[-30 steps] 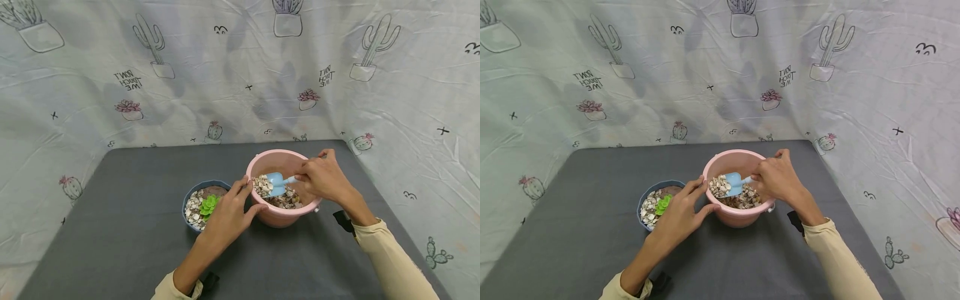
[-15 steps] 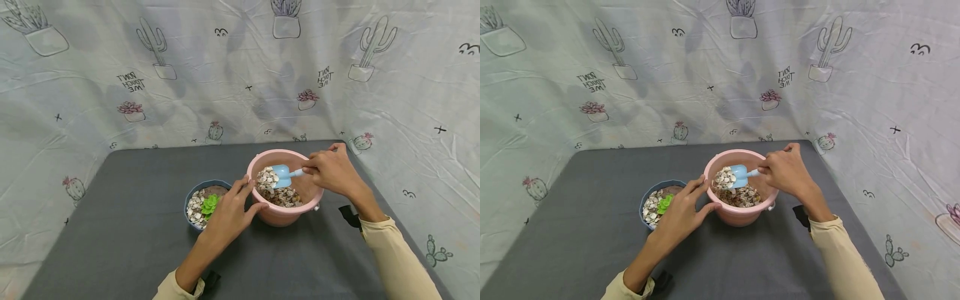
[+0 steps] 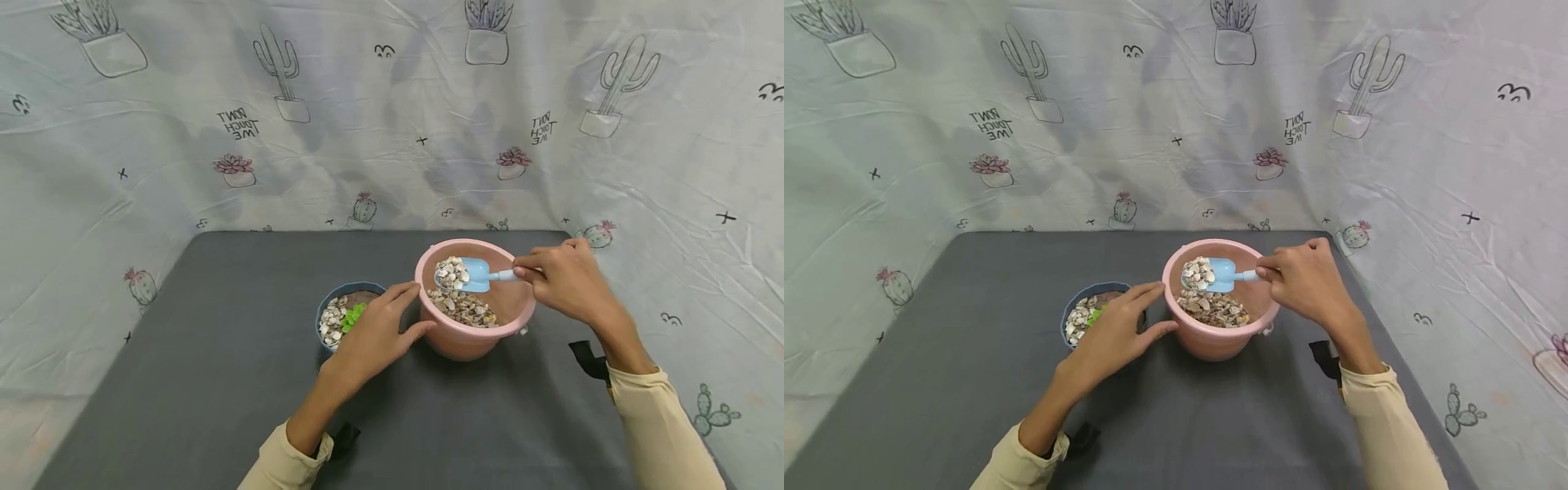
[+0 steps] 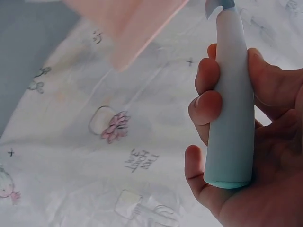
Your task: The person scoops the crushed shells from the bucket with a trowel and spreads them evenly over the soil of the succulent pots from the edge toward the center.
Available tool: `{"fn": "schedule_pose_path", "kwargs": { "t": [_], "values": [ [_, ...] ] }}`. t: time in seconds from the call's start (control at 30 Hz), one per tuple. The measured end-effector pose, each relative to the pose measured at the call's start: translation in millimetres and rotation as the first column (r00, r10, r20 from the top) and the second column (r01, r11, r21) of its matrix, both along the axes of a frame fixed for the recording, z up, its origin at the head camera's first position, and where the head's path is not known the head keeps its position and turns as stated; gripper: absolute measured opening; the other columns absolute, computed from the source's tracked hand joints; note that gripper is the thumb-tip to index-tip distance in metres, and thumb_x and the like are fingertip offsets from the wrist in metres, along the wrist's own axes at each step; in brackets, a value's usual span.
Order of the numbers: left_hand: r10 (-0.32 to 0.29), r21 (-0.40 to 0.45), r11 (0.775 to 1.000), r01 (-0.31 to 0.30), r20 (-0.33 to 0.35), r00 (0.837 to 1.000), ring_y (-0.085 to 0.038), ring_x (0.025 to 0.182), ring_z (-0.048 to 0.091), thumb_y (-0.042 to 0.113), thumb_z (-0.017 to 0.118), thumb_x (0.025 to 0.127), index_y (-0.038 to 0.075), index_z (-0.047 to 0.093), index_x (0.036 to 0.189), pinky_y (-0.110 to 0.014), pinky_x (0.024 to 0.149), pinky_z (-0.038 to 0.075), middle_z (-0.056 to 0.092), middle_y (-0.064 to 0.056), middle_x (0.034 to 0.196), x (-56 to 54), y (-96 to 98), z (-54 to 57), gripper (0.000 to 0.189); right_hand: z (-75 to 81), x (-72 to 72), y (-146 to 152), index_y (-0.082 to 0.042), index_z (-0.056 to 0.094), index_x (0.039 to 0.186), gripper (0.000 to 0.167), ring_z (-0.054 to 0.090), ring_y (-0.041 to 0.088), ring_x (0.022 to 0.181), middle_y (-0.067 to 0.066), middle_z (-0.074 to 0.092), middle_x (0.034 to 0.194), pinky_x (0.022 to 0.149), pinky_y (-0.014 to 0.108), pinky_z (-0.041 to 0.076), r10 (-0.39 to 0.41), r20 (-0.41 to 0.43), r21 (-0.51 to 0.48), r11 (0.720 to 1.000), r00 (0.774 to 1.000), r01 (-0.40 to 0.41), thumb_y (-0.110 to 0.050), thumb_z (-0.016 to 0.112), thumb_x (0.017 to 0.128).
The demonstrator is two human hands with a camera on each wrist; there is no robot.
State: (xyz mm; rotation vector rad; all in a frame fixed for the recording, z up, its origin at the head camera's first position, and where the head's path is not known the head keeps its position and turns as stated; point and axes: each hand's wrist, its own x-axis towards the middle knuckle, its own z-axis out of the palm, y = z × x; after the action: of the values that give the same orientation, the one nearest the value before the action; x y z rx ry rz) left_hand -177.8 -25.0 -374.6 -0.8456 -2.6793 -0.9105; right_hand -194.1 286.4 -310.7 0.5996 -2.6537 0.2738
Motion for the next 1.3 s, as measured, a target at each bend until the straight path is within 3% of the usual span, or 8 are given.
{"fn": "schedule_pose_path", "kwargs": {
  "t": [0.1,0.2,0.4,0.63,0.7,0.87,1.07,1.3],
  "values": [
    [0.031,0.022,0.999,-0.031,0.028,0.999,-0.034,0.141,0.058,0.040,0.078,0.094,0.005,0.054,0.152,-0.050,0.111,0.053,0.055,-0.014,0.156,-1.3,-25.6,8.5,0.072,1.1,2.9,-9.5,-0.013,0.086,0.098,0.013,0.038,0.006,0.054,-0.009,0.055,0.061,0.077,0.041,0.032,0.016,-0.041,-0.011,1.000,0.999,-0.017,-0.008,0.078,0.089],
    [0.066,0.026,0.997,-0.070,0.128,0.990,-0.039,0.146,0.051,0.038,0.084,0.089,0.006,0.048,0.156,-0.057,0.113,0.050,0.048,-0.017,0.161,-7.1,-58.6,10.5,0.083,1.9,4.1,-22.1,-0.015,0.086,0.090,0.011,0.034,0.002,0.052,-0.010,0.051,0.058,0.071,0.037,0.036,0.060,-0.091,-0.017,0.998,0.994,-0.062,-0.007,0.078,0.088],
    [0.070,0.017,0.996,-0.084,0.414,0.908,-0.049,0.158,0.028,0.051,0.091,0.078,0.011,0.026,0.167,-0.071,0.117,0.037,0.027,-0.023,0.172,-28.0,-102.3,-10.0,0.117,-0.6,5.8,-57.7,-0.021,0.069,0.067,0.027,0.024,0.000,0.050,-0.013,0.036,0.053,0.057,0.026,0.028,0.121,-0.110,-0.007,0.992,0.987,-0.122,-0.007,0.078,0.088],
    [-0.036,0.053,0.999,0.009,0.544,0.838,-0.044,0.161,0.024,0.057,0.093,0.072,0.008,0.012,0.169,-0.066,0.124,0.033,0.018,-0.020,0.175,-30.5,-104.1,-33.1,0.136,-4.7,11.5,-98.7,-0.019,0.057,0.059,0.039,0.027,0.005,0.052,-0.012,0.032,0.053,0.063,0.031,0.031,0.099,0.002,0.035,0.994,0.995,-0.099,-0.014,0.073,0.094],
    [-0.031,0.080,0.997,-0.016,0.554,0.832,-0.042,0.161,0.025,0.052,0.094,0.073,0.009,0.011,0.170,-0.065,0.124,0.034,0.019,-0.019,0.175,-26.9,-101.4,-33.5,0.135,-4.9,10.4,-107.7,-0.020,0.051,0.057,0.043,0.025,0.007,0.052,-0.010,0.028,0.054,0.060,0.028,0.025,0.094,0.012,0.065,0.993,0.995,-0.095,-0.015,0.071,0.095],
    [0.014,0.127,0.987,-0.094,0.527,0.850,-0.042,0.159,0.029,0.043,0.096,0.072,0.006,0.014,0.169,-0.063,0.123,0.036,0.024,-0.022,0.173,-16.2,-99.0,-29.0,0.132,-7.8,6.0,-133.5,-0.021,0.046,0.057,0.047,0.021,0.010,0.052,-0.008,0.022,0.055,0.057,0.027,0.016,0.089,0.080,0.113,0.989,0.993,-0.098,-0.016,0.065,0.100],
    [0.093,0.108,0.979,-0.172,0.518,0.850,-0.040,0.157,0.033,0.045,0.097,0.070,0.007,0.017,0.168,-0.062,0.121,0.039,0.029,-0.020,0.171,-1.9,-103.3,-25.3,0.132,-13.6,8.8,-165.3,-0.019,0.053,0.058,0.042,0.031,0.015,0.048,-0.006,0.028,0.053,0.051,0.028,0.019,0.031,0.091,0.165,0.985,0.995,-0.046,-0.014,0.062,0.099],
    [0.140,0.097,0.971,-0.217,0.507,0.851,-0.040,0.159,0.031,0.049,0.096,0.071,0.010,0.018,0.169,-0.065,0.120,0.039,0.027,-0.018,0.172,7.0,-115.1,-23.8,0.130,-5.1,14.6,-188.3,-0.020,0.046,0.053,0.045,0.026,0.013,0.047,-0.006,0.024,0.055,0.048,0.027,0.016,0.007,0.101,0.200,0.979,0.995,-0.027,-0.009,0.062,0.093]
  ]
}}
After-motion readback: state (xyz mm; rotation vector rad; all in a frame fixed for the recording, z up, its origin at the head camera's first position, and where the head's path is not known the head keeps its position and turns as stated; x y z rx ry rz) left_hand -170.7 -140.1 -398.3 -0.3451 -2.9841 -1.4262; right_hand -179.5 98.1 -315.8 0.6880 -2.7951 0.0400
